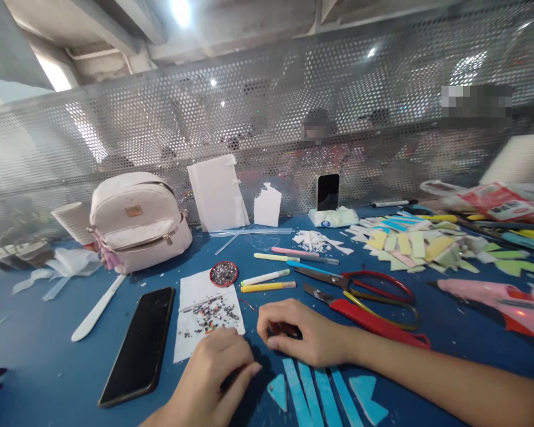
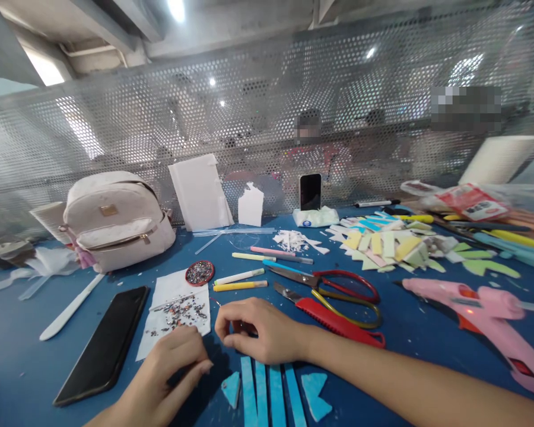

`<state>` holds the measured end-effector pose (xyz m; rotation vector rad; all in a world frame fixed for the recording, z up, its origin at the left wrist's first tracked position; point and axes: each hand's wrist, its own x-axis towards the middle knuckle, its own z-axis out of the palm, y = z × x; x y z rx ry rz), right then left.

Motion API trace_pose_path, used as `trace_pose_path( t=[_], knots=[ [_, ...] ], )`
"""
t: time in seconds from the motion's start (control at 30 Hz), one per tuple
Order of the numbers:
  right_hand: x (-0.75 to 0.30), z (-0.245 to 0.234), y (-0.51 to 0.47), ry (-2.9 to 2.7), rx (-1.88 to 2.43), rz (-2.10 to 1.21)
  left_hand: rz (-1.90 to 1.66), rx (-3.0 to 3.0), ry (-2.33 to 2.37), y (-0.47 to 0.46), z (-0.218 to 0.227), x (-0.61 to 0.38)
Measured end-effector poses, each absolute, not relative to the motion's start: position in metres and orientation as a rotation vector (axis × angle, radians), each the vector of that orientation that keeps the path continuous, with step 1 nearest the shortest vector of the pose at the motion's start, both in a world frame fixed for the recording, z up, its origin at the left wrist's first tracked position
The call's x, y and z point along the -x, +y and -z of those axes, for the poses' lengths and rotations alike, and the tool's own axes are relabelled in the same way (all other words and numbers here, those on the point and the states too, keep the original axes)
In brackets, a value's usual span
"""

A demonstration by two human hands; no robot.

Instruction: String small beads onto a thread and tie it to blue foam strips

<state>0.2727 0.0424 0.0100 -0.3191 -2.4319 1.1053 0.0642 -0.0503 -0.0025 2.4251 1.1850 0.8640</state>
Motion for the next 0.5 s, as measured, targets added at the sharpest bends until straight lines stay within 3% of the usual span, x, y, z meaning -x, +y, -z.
trace_pose_path(
  t=[0.23, 0.5],
  knots=[
    [-0.274, -0.005, 0.044, -2.389, 0.405, -1.123, -0.946, -2.452, 1.277, -0.037, -0.009, -0.052],
    [-0.272, -0.009, 0.044, -2.335, 0.455, -1.205, -0.799, -2.407, 1.643, 0.059, -0.021, 0.003]
  ],
)
